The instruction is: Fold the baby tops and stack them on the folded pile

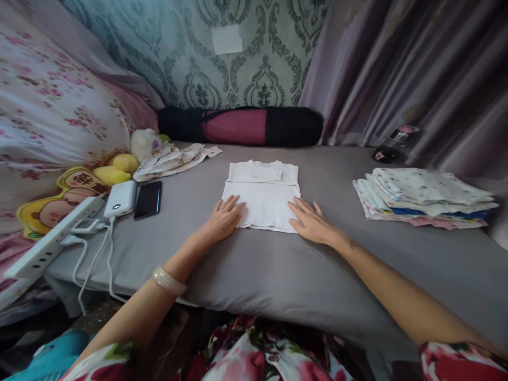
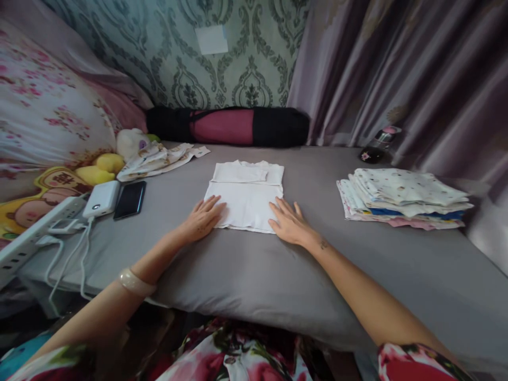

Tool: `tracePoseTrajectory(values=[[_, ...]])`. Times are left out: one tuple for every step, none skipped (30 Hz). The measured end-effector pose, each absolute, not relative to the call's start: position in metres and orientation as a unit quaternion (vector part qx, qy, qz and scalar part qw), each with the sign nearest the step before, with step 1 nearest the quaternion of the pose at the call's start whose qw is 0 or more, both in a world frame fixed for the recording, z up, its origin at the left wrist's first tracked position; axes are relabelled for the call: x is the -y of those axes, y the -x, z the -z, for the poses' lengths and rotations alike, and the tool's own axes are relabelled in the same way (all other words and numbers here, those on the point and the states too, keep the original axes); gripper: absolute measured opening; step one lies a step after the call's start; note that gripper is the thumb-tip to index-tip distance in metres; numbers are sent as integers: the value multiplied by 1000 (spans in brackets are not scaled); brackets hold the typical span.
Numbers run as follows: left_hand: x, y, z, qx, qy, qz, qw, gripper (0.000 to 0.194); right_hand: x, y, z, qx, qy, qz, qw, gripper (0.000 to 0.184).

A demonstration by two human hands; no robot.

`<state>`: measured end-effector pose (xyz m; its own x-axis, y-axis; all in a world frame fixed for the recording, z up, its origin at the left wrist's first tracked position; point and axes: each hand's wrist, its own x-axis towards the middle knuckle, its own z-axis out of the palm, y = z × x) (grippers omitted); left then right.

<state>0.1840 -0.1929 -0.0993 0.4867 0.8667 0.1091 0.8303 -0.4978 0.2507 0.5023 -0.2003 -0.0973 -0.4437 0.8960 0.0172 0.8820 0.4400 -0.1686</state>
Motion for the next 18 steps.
tracePoseTrajectory(values=[[196, -191, 95, -448, -879, -129, 98, 45, 204, -494, 94, 858, 504, -76, 62, 56], [199, -197, 92, -406, -895, -144, 118, 43, 209, -486, 92, 871, 478, -90, 73, 54], [201, -202, 89, -375, -904, -155, 136, 41, 213, -477, 90, 882, 452, -108, 81, 52], [203, -206, 86, -356, -909, -162, 147, 39, 217, -469, 89, 890, 429, -127, 86, 51], [204, -209, 85, -348, -910, -165, 151, 38, 222, -463, 88, 896, 412, -140, 90, 50], [204, -209, 84, -348, -910, -167, 150, 38, 225, -458, 88, 900, 400, -146, 95, 49], [204, -208, 84, -352, -908, -170, 148, 38, 228, -455, 89, 903, 392, -145, 102, 47], [204, -206, 84, -357, -906, -172, 150, 38, 230, -453, 89, 904, 387, -141, 112, 45], [204, -203, 85, -360, -903, -174, 154, 36, 232, -453, 89, 905, 382, -136, 127, 43], [204, -201, 85, -361, -902, -175, 159, 34, 232, -455, 89, 906, 376, -132, 143, 40], [204, -198, 85, -361, -902, -176, 161, 32, 232, -456, 89, 906, 369, -130, 159, 37], [204, -197, 86, -360, -903, -174, 160, 31, 231, -458, 88, 907, 361, -129, 172, 34], [204, -197, 85, -358, -905, -171, 153, 30, 230, -459, 88, 907, 356, -128, 183, 31], [205, -197, 85, -357, -908, -166, 143, 30, 229, -460, 87, 907, 354, -125, 188, 28], [205, -199, 84, -356, -911, -159, 131, 30, 228, -459, 86, 907, 357, -121, 189, 25], [206, -201, 84, -356, -915, -151, 117, 30, 228, -459, 85, 906, 362, -116, 186, 23], [206, -204, 83, -355, -918, -143, 102, 31, 227, -457, 84, 904, 371, -110, 181, 20], [207, -206, 82, -354, -921, -136, 88, 32, 226, -455, 84, 901, 382, -102, 175, 19]])
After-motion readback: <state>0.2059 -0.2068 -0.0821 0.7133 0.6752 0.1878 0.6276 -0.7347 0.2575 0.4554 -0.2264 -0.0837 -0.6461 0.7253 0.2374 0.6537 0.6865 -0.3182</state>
